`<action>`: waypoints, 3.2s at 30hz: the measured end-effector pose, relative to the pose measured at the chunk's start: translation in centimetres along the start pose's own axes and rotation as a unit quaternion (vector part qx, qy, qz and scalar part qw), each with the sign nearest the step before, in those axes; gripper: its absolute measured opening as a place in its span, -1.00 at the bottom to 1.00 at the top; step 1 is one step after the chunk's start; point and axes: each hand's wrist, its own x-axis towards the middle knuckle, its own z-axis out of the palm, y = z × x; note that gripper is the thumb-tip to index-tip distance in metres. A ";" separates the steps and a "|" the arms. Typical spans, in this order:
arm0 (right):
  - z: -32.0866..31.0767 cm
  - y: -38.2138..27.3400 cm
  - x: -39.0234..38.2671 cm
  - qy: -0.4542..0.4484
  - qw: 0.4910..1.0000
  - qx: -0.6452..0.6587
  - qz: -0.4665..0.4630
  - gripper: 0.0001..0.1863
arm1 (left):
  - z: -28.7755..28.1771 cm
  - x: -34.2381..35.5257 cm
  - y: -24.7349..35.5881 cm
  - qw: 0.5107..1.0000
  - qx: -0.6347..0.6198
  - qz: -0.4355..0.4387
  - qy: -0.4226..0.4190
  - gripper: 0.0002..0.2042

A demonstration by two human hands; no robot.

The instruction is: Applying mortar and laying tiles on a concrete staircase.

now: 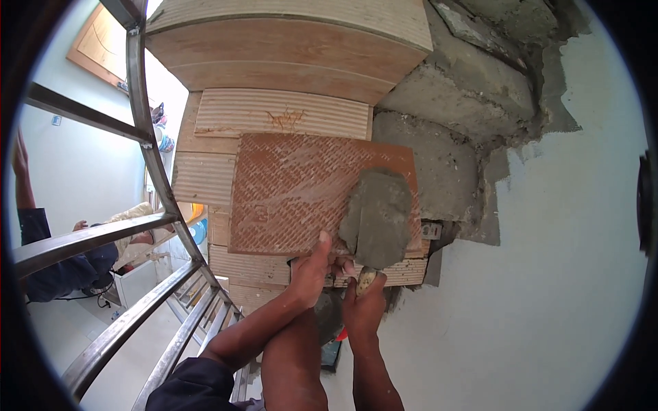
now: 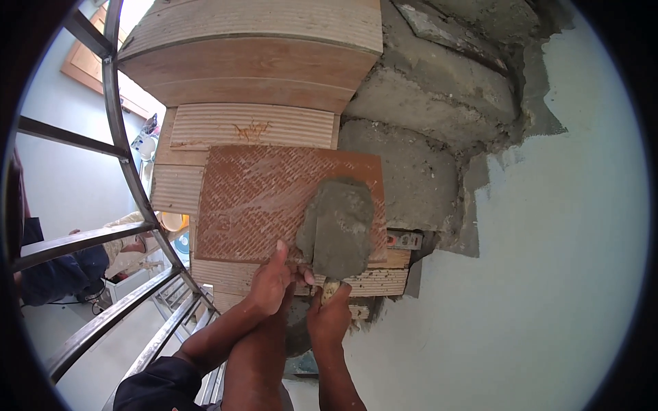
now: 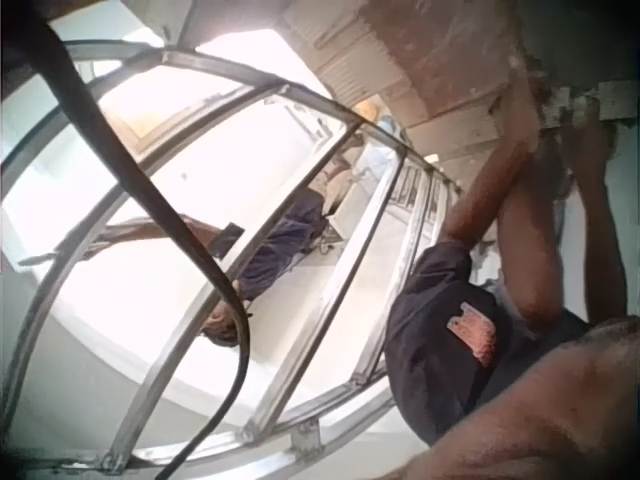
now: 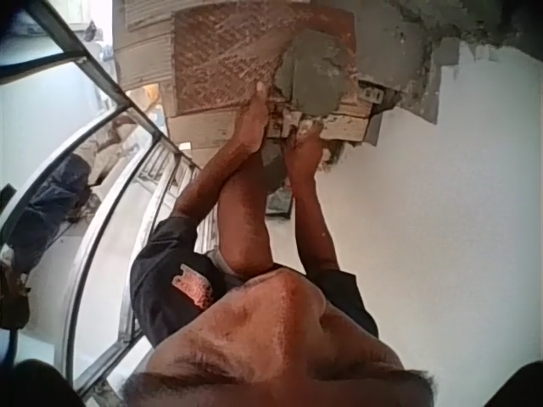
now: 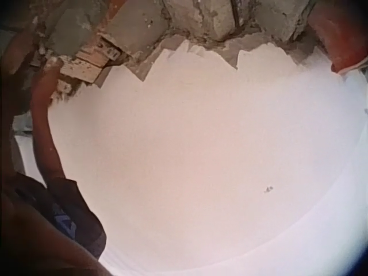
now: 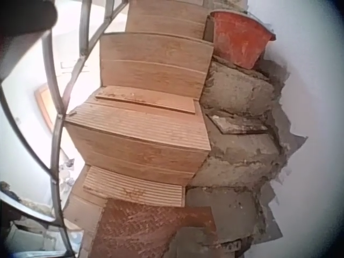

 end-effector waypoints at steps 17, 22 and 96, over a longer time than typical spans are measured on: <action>3.0 3.2 0.5 0.014 0.999 -0.028 -0.004 -0.55 | -1.4 0.0 -2.4 0.990 -0.135 0.023 0.013 -0.34; 3.1 3.7 0.2 0.017 0.999 -0.031 -0.006 -0.54 | -1.3 -0.2 -2.6 0.984 -0.177 0.027 0.023 -0.39; -19.7 5.5 8.0 -0.115 0.921 -0.207 -0.311 -0.63 | -1.4 0.7 -3.6 0.986 -0.102 0.043 0.124 -0.05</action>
